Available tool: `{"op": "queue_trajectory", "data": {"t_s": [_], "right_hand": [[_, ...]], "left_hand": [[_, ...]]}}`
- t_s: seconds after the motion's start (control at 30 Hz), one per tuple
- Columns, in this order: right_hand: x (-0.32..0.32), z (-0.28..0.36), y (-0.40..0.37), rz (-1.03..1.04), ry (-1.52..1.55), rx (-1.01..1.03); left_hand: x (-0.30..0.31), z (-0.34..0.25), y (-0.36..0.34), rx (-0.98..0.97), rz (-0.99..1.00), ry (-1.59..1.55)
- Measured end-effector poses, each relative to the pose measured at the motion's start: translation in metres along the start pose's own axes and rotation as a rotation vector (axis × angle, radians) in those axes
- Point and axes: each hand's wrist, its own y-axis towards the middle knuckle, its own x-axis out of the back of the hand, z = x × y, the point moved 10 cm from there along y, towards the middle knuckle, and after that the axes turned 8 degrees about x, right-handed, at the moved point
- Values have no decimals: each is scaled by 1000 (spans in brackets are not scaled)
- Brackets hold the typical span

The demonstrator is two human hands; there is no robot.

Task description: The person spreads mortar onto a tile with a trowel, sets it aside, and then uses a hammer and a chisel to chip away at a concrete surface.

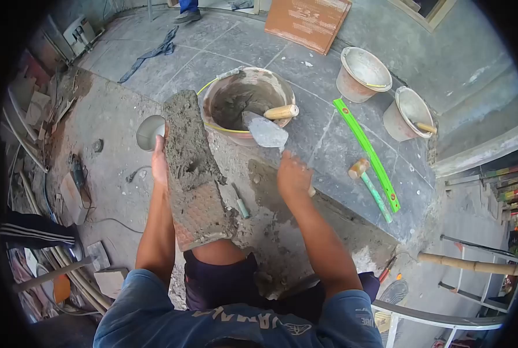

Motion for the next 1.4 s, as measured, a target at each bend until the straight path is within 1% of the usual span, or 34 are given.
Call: {"op": "queue_trajectory", "data": {"t_s": [0.07,0.1,0.17,0.2,0.23,0.3,0.37,0.4,0.47,0.5,0.57,0.6,0.67,0.73,0.77,0.8,0.87,0.93,0.97,1.0,1.03,1.07,1.1,1.13,1.2,1.23,1.4], "right_hand": [[5,-14,-15,70,-69,26],[16,-8,-15,50,-45,33],[26,-32,-37,120,-77,18],[35,-43,-44,116,-93,25],[41,-48,-53,99,-61,37],[58,-54,-60,79,-34,50],[88,-52,-61,-42,180,86],[101,-52,-63,-50,177,92],[137,-25,-74,-133,482,362],[146,-22,-83,-139,479,372],[149,-9,-102,-21,379,449],[155,-6,-108,-24,376,455],[152,11,-114,68,218,527],[149,19,-109,71,162,545],[146,24,-105,80,110,564],[145,28,-102,71,108,564],[137,32,-93,112,119,513],[133,39,-93,92,101,525],[133,43,-93,72,76,535],[133,45,-93,68,79,537],[130,47,-93,92,107,516],[128,48,-93,113,136,495],[129,51,-94,109,142,497],[130,54,-95,96,116,508],[128,60,-95,80,90,525],[124,60,-94,81,93,503],[120,64,-90,86,128,444]], "left_hand": [[7,17,2,118,-39,-146],[-9,-2,4,105,-33,-118],[-23,-4,-8,45,-315,75],[-17,8,1,112,-255,-62],[-18,6,4,106,-258,-67],[-23,14,12,184,-254,-58],[-21,16,29,203,-230,-51],[-24,17,37,224,-207,-36],[-26,19,57,262,-143,-17],[-24,17,66,250,-139,-18],[-28,20,80,299,-87,-3],[-35,20,83,329,-77,1],[-48,15,87,287,-72,48],[-52,13,86,257,-68,98],[-51,21,88,318,-14,-1],[-58,27,85,379,39,-99],[-58,29,77,384,28,-70],[-47,32,70,395,0,-35],[-40,31,75,348,89,-7],[-52,26,69,303,176,20],[-54,26,61,303,174,24],[-52,22,54,282,126,19],[-55,17,44,260,76,15],[-56,19,37,259,73,21],[-62,20,25,241,123,-72],[-61,20,22,235,119,-69],[-62,38,0,335,210,-177]]}}
